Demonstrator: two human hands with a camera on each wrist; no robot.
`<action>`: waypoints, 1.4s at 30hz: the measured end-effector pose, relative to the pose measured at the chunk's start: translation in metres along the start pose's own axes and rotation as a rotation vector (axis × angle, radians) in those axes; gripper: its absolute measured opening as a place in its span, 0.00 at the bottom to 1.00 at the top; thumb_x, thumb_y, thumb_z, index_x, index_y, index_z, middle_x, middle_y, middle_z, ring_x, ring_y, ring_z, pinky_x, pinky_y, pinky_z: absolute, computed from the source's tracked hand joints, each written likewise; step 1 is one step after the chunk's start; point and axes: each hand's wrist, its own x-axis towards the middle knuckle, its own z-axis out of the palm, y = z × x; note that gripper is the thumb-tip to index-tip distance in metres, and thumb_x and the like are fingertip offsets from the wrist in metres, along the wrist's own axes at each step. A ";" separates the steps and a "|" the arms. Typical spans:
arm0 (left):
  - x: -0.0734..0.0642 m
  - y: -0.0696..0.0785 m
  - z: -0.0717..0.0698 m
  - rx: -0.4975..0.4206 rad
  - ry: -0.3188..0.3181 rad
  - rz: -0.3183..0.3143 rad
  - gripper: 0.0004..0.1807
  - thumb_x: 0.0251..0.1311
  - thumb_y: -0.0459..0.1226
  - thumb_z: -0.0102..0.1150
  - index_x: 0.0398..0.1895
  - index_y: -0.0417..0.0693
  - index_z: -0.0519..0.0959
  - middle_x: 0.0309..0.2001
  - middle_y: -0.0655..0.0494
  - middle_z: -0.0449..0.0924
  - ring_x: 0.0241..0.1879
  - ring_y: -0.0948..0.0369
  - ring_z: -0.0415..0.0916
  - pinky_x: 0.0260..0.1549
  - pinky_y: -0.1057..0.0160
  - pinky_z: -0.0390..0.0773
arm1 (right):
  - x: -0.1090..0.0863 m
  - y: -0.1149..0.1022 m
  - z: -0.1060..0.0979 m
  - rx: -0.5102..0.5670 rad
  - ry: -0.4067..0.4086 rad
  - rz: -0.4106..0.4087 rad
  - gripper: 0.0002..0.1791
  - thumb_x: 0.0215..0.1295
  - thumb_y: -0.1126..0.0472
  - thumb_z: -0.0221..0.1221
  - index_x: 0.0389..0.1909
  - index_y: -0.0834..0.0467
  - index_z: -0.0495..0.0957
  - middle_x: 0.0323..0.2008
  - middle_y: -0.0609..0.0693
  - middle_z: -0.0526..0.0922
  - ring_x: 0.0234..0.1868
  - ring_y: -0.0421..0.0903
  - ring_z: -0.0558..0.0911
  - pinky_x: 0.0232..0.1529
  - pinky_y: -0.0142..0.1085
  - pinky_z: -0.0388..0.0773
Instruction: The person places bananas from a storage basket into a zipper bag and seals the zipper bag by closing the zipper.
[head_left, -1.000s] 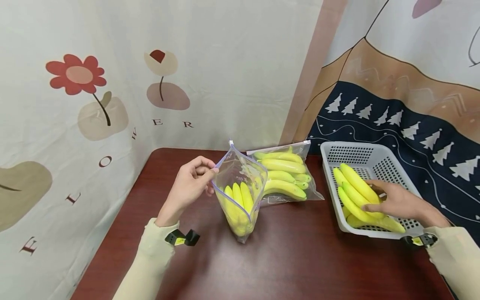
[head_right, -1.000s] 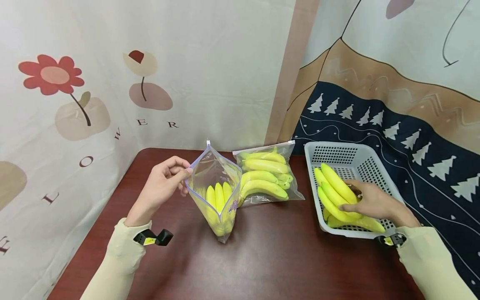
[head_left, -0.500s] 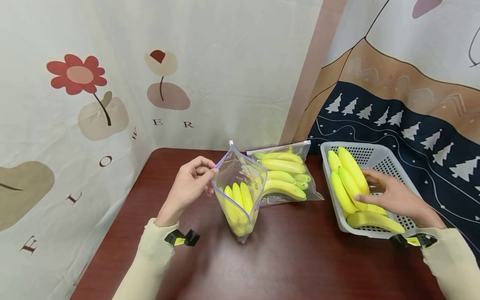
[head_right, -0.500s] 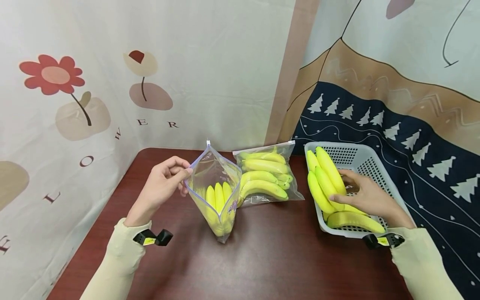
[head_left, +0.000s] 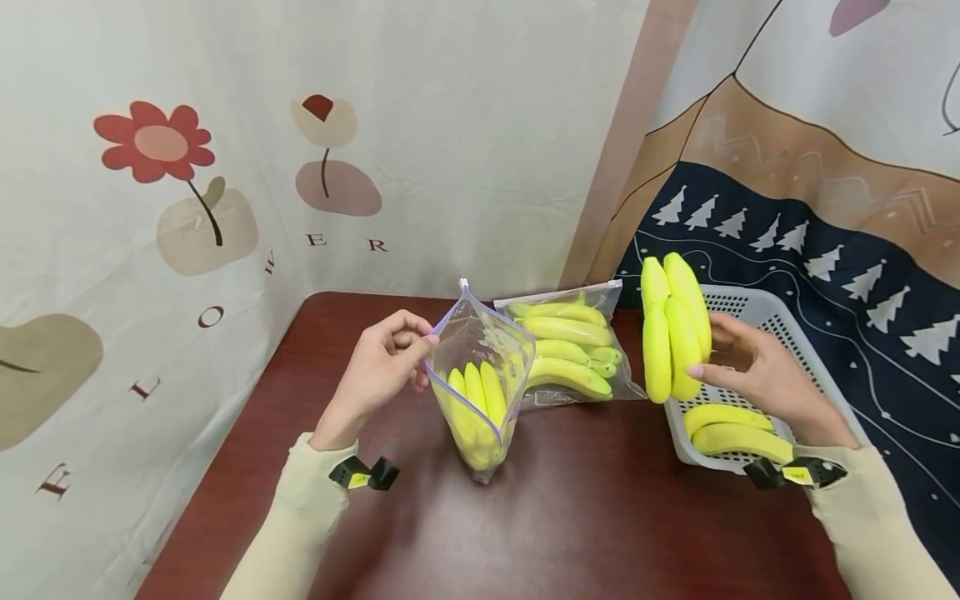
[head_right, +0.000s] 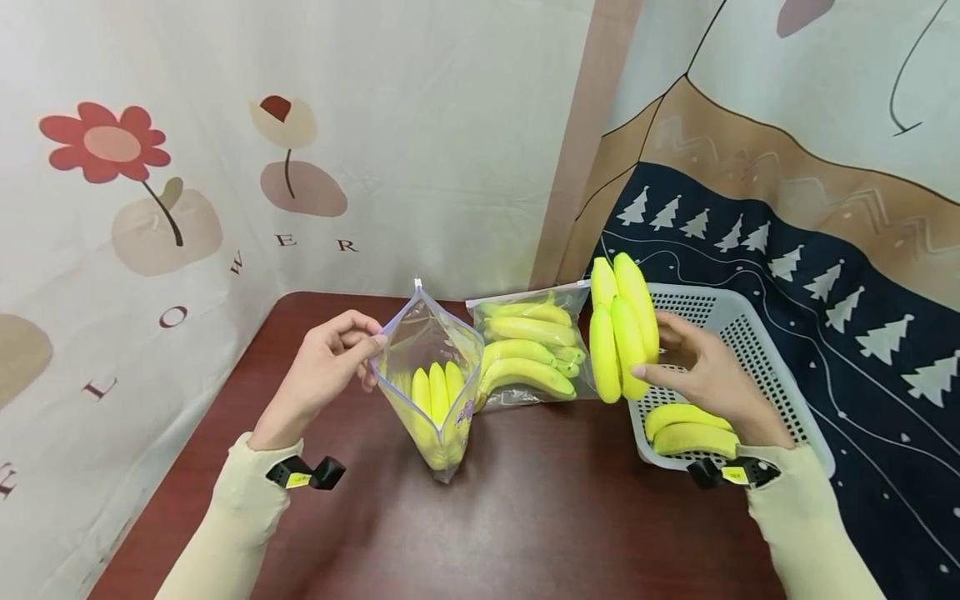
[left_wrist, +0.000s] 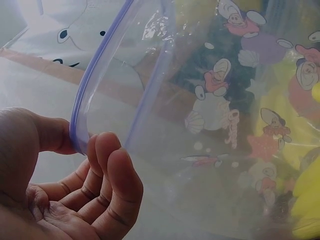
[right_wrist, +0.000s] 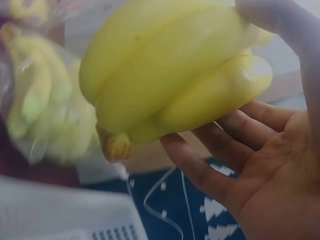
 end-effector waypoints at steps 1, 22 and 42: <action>0.000 0.000 0.000 -0.003 -0.001 -0.002 0.06 0.70 0.35 0.61 0.45 0.44 0.77 0.20 0.52 0.76 0.18 0.56 0.77 0.22 0.58 0.84 | 0.001 -0.004 0.002 0.035 0.005 -0.024 0.34 0.67 0.64 0.67 0.72 0.55 0.67 0.52 0.36 0.85 0.51 0.33 0.84 0.49 0.26 0.82; 0.005 0.004 0.010 -0.007 -0.028 0.013 0.07 0.69 0.35 0.61 0.44 0.41 0.76 0.19 0.52 0.76 0.17 0.57 0.77 0.22 0.53 0.84 | 0.038 -0.075 0.047 0.687 -0.087 -0.339 0.34 0.67 0.75 0.51 0.75 0.63 0.60 0.60 0.54 0.82 0.54 0.46 0.86 0.57 0.35 0.83; 0.005 0.004 0.010 0.019 -0.028 0.022 0.06 0.69 0.34 0.60 0.43 0.40 0.76 0.17 0.52 0.75 0.16 0.57 0.75 0.19 0.57 0.82 | 0.056 -0.126 0.085 0.659 -0.205 -0.263 0.38 0.61 0.70 0.58 0.74 0.61 0.61 0.61 0.51 0.80 0.58 0.46 0.83 0.58 0.35 0.83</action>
